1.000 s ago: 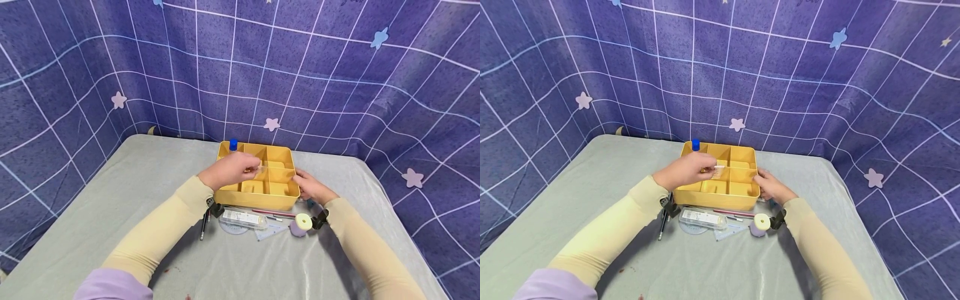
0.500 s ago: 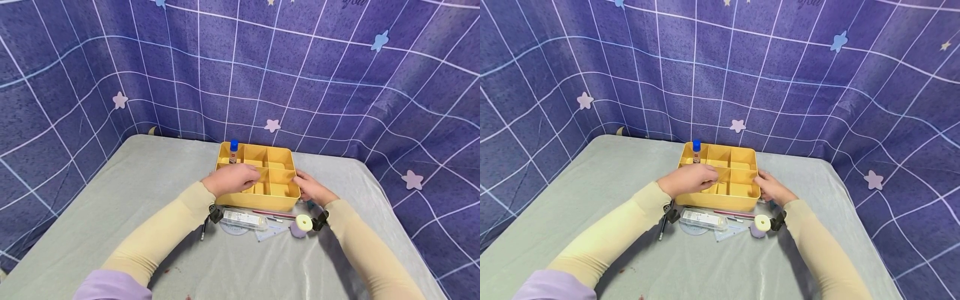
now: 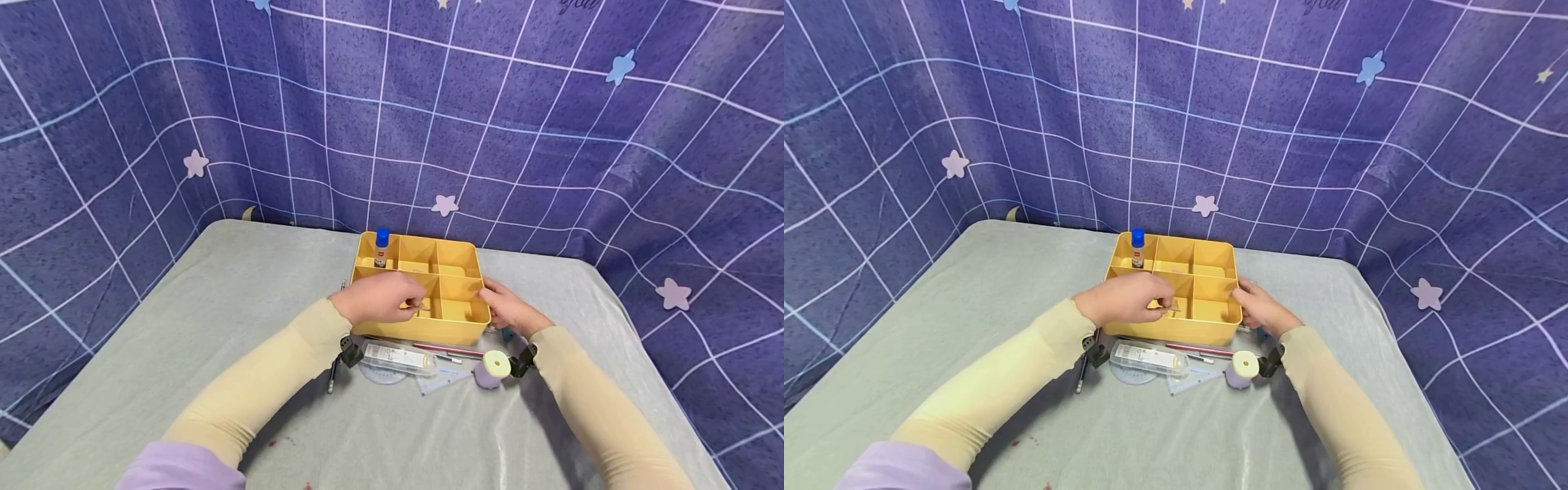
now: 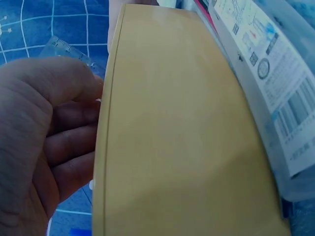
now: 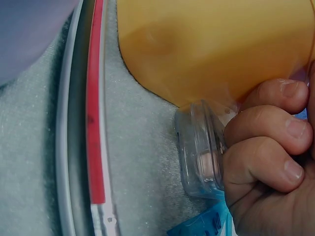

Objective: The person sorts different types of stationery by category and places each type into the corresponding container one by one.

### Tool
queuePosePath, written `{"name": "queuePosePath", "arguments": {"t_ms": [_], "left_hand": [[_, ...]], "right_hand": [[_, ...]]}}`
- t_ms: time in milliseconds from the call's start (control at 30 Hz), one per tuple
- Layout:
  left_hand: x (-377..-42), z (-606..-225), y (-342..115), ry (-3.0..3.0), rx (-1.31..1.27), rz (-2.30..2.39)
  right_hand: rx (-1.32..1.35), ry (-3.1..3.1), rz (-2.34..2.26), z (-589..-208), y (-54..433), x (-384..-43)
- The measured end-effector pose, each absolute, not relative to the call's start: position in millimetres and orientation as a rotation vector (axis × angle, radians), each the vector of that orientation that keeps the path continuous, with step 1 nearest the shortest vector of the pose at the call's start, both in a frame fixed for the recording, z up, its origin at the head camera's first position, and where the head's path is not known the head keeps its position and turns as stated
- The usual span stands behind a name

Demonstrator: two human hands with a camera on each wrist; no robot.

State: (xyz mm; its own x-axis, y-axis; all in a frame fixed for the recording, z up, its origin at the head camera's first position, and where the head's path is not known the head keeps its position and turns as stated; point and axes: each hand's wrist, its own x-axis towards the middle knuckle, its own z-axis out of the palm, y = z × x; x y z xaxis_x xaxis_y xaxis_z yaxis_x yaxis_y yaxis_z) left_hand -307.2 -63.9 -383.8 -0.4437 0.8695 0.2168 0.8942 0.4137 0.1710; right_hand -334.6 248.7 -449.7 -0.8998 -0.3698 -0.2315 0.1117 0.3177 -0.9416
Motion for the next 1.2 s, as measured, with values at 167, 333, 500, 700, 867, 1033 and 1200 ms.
{"name": "queuePosePath", "arguments": {"t_ms": [167, 333, 500, 700, 867, 1033, 1200], "left_hand": [[-306.3, -380.3, -62.5, -2.592, -1.63, -0.365], [-305.8, -380.0, -60.8, -2.578, -1.664, -0.314], [-307.8, -382.0, -59.7, -2.59, -1.672, -0.285], [-309.7, -382.6, -59.4, -2.624, -1.671, -0.284], [-310.5, -382.7, -61.1, -2.648, -1.651, -0.306], [-312.4, -375.3, -70.8, -2.629, -1.6, -0.456], [-317.1, -355.5, -94.6, -2.465, -1.403, -0.671]], "right_hand": [[-0.243, 2.175, -1.614, -449.8, 249.9, -335.1], [-0.254, 2.176, -1.62, -449.3, 250.0, -334.3], [-0.251, 2.184, -1.616, -448.9, 249.6, -334.4], [-0.229, 2.195, -1.611, -449.7, 249.6, -334.6], [-0.226, 2.19, -1.615, -450.2, 249.5, -334.8], [-0.245, 2.171, -1.618, -451.8, 250.4, -335.7], [-0.244, 2.177, -1.616, -450.4, 250.3, -335.0]]}}
